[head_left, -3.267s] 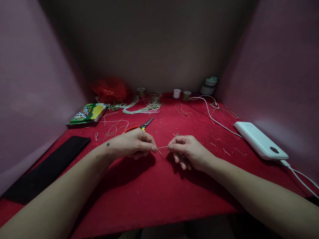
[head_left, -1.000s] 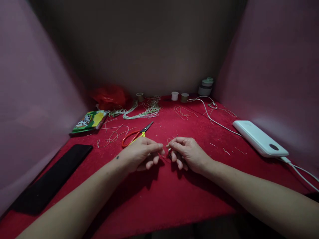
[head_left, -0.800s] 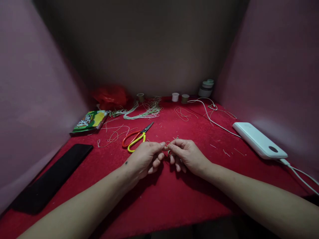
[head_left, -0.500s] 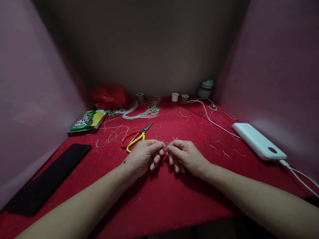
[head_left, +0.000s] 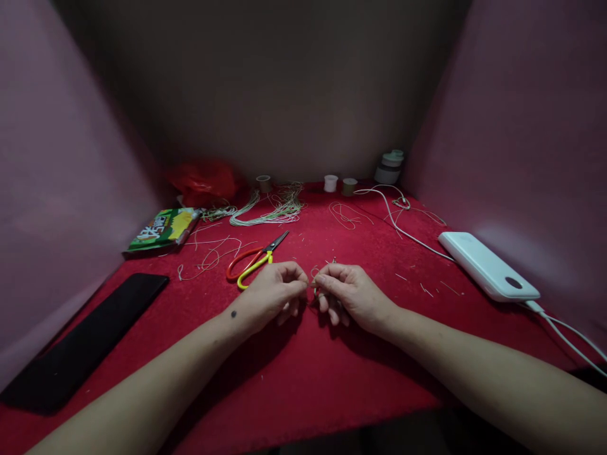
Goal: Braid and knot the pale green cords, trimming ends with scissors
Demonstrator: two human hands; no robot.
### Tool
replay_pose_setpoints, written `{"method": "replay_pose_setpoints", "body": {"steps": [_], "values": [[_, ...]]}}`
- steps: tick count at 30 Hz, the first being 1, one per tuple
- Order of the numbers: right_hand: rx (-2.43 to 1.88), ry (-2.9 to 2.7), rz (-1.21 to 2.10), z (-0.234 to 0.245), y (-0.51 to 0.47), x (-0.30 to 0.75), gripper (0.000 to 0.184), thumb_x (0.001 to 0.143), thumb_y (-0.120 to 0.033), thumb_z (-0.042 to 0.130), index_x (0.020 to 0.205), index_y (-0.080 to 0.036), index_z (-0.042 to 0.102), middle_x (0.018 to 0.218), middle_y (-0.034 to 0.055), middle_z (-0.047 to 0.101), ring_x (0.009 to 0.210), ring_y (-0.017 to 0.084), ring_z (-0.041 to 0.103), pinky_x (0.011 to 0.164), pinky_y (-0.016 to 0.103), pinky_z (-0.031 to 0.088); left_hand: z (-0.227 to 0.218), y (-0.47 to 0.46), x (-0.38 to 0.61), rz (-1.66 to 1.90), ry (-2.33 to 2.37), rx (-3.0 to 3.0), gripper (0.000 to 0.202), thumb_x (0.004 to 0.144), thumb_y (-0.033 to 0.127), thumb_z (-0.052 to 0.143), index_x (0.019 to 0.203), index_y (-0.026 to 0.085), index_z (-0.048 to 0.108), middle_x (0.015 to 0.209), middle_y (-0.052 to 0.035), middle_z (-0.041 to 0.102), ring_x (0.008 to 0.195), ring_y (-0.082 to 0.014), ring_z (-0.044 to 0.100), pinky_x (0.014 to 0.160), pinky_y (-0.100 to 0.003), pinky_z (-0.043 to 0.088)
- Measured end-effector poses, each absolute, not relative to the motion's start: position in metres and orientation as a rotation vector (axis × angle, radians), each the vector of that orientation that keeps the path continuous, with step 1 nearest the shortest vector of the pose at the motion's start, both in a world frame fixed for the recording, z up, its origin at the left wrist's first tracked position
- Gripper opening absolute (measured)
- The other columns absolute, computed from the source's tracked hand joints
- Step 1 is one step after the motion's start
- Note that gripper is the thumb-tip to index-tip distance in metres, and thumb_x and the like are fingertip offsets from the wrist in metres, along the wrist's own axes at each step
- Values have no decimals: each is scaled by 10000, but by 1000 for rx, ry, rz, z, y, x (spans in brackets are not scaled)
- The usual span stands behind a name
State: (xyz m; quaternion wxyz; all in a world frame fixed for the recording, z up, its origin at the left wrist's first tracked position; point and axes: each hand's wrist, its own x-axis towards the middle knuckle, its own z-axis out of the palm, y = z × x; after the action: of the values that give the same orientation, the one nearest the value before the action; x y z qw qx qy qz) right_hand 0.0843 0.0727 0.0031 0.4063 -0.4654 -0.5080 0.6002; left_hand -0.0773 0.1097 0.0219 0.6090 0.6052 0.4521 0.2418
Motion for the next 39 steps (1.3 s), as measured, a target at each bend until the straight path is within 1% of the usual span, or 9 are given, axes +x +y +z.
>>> {"method": "replay_pose_setpoints", "body": {"steps": [4, 12, 15, 19, 25, 29, 34, 37, 39], "values": [[-1178, -1275, 1518, 4, 73, 84, 213, 858, -338, 513, 746, -157, 519, 530, -35, 582, 322, 55, 467, 278, 146, 315, 21, 110, -77, 497, 1040, 1434, 52, 678, 130, 510, 666, 179, 516, 371, 68, 511, 244, -66, 390, 265, -149, 276], [-1160, -1252, 1542, 5, 72, 84, 228, 847, -353, 525, 730, -157, 516, 524, -37, 573, 322, 49, 465, 280, 136, 315, 21, 111, -78, 457, 1026, 1473, 50, 692, 142, 499, 680, 184, 525, 385, 66, 523, 249, -78, 424, 267, -156, 307], [-1171, -1273, 1544, 5, 72, 84, 231, 850, -351, 518, 722, -159, 509, 513, -38, 573, 312, 51, 463, 274, 136, 308, 21, 110, -78, 483, 1015, 1500, 28, 728, 184, 527, 703, 174, 534, 408, 65, 532, 273, -73, 444, 287, -152, 317], [-1190, -1298, 1547, 6, 73, 85, 254, 863, -365, 506, 714, -160, 506, 503, -38, 569, 301, 50, 456, 264, 138, 296, 21, 109, -78, 575, 1002, 1535, 86, 755, 247, 572, 737, 166, 551, 444, 67, 534, 306, -55, 434, 318, -147, 324], [-1236, -1359, 1535, 9, 72, 84, 269, 871, -372, 509, 722, -151, 541, 508, -40, 556, 303, 42, 454, 264, 133, 300, 20, 107, -76, 675, 1008, 1498, 69, 775, 223, 564, 759, 155, 560, 511, 48, 577, 348, -56, 478, 352, -156, 349], [-1263, -1403, 1509, 10, 73, 83, 256, 888, -341, 481, 715, -159, 528, 517, -41, 552, 314, 47, 465, 267, 136, 305, 19, 102, -73, 680, 999, 1429, 43, 786, 189, 549, 789, 148, 561, 544, 35, 605, 390, -82, 546, 388, -180, 409], [-1291, -1439, 1484, 8, 73, 82, 266, 896, -330, 450, 691, -167, 500, 528, -34, 556, 319, 51, 463, 267, 141, 310, 23, 97, -71, 677, 1010, 1392, 63, 799, 143, 519, 840, 135, 567, 589, 13, 648, 473, -101, 610, 514, -229, 515], [-1315, -1468, 1473, 7, 73, 81, 233, 891, -274, 429, 693, -171, 497, 518, -38, 552, 313, 53, 457, 267, 144, 312, 24, 97, -71, 690, 1017, 1398, 121, 796, 169, 546, 910, 132, 562, 601, 13, 650, 487, -113, 618, 514, -240, 522], [-1330, -1484, 1460, 7, 73, 81, 218, 885, -239, 414, 694, -173, 495, 508, -43, 543, 306, 53, 450, 263, 145, 306, 22, 99, -72, 687, 998, 1424, 141, 794, 201, 562, 917, 133, 569, 592, 15, 639, 483, -120, 618, 495, -239, 517]]}}
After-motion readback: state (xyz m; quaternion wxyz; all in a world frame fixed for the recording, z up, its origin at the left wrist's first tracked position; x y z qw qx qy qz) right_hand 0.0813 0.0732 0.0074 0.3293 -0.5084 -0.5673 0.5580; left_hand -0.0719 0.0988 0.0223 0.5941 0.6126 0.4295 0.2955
